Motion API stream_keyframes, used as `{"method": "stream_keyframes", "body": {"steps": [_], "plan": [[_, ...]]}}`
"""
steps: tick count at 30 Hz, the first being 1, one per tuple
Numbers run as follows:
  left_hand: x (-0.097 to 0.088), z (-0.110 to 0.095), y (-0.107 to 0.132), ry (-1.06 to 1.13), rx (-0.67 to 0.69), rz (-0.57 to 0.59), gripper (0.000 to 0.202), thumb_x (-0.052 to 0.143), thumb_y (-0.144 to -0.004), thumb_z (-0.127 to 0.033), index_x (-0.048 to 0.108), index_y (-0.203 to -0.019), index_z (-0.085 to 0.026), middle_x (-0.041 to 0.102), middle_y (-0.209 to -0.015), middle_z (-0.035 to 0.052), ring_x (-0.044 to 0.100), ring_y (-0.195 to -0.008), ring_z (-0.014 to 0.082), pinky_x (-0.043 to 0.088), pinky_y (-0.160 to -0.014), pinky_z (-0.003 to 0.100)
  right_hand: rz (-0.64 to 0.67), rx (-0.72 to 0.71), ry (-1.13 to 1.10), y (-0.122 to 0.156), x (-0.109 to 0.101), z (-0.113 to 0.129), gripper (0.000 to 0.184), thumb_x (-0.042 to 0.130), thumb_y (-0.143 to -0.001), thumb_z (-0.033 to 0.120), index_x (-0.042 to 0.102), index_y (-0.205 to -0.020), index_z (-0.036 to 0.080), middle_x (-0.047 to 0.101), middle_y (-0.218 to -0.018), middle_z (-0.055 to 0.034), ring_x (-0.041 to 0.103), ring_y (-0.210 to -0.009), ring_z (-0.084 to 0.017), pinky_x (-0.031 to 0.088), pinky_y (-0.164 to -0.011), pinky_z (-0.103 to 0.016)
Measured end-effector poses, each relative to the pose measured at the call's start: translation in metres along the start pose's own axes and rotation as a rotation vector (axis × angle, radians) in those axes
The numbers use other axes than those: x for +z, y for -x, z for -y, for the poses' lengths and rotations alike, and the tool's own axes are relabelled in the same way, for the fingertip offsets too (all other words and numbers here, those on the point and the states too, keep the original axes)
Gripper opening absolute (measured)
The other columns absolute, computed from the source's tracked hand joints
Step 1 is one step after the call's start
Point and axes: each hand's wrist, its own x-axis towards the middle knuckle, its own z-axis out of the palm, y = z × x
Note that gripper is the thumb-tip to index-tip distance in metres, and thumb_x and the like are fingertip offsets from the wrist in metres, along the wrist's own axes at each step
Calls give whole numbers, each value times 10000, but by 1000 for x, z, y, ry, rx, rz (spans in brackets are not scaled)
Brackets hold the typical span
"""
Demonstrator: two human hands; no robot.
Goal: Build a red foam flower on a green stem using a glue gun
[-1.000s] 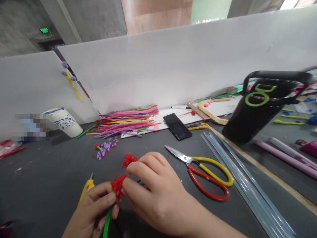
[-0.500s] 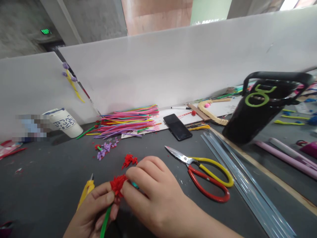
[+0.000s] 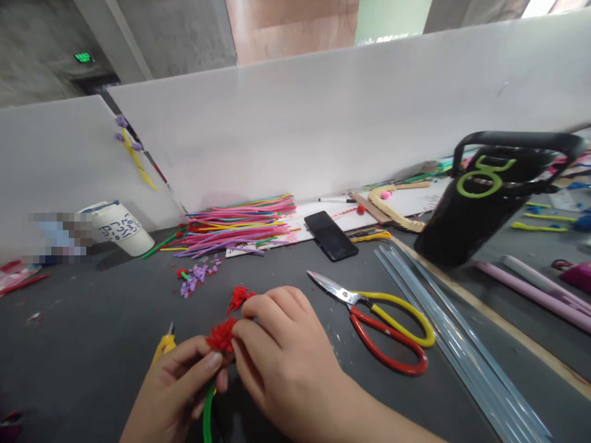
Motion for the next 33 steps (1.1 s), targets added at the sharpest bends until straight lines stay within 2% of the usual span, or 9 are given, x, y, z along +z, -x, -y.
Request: {"method": "stream_keyframes", "body": {"steps": [4, 9, 15, 22, 27, 30, 33], "plan": [[5, -3, 6, -50, 50, -68, 330, 771, -627, -419, 618, -519, -148, 576, -469, -24, 335, -353, 21, 240, -378, 155, -15, -13, 39, 3, 4, -1, 108, 549, -848, 84, 625, -834, 159, 625, -814, -46, 491, -754, -172, 418, -740, -330], [7, -2, 8, -78, 89, -91, 313, 770, -630, -413, 624, -530, -155, 576, -472, -23, 355, -370, 35, 254, -386, 159, -11, -79, 123, 4, 4, -1, 155, 493, -889, 129, 629, -826, 169, 630, -805, -47, 468, -735, -176, 405, -766, -341], [5, -4, 8, -149, 142, -92, 285, 740, -666, -376, 622, -523, -160, 536, -473, -27, 358, -394, 53, 271, -400, 176, 17, -90, 58, 2, 2, -2, 151, 498, -891, 109, 634, -854, 164, 623, -792, -25, 471, -731, -162, 394, -812, -328], [-11, -2, -1, -404, 234, 50, 257, 611, -771, -318, 618, -555, -180, 538, -512, -30, 346, -415, 70, 265, -399, 190, 111, -123, 56, 3, 1, -7, 142, 518, -890, 110, 620, -802, 155, 602, -783, -33, 432, -747, -168, 376, -763, -333], [-15, -3, -3, -469, 281, 82, 263, 571, -788, -298, 598, -550, -189, 541, -515, -27, 388, -449, 87, 303, -432, 197, 177, -137, 48, 1, 1, -9, 172, 486, -894, 100, 583, -765, 160, 596, -754, -30, 427, -735, -166, 377, -771, -348], [-14, -4, -2, -469, 281, 92, 252, 569, -784, -295, 601, -557, -190, 542, -517, -27, 377, -433, 82, 291, -418, 198, 140, -93, -9, 1, 2, -7, 149, 494, -878, 76, 562, -781, 166, 592, -760, -29, 438, -731, -163, 388, -743, -333], [-14, -4, -2, -448, 267, 99, 252, 577, -778, -299, 605, -555, -184, 552, -523, -22, 366, -423, 75, 277, -403, 195, 65, 24, -147, 0, 1, -6, 141, 502, -853, 46, 537, -804, 173, 572, -789, -24, 471, -755, -155, 401, -727, -300]]}}
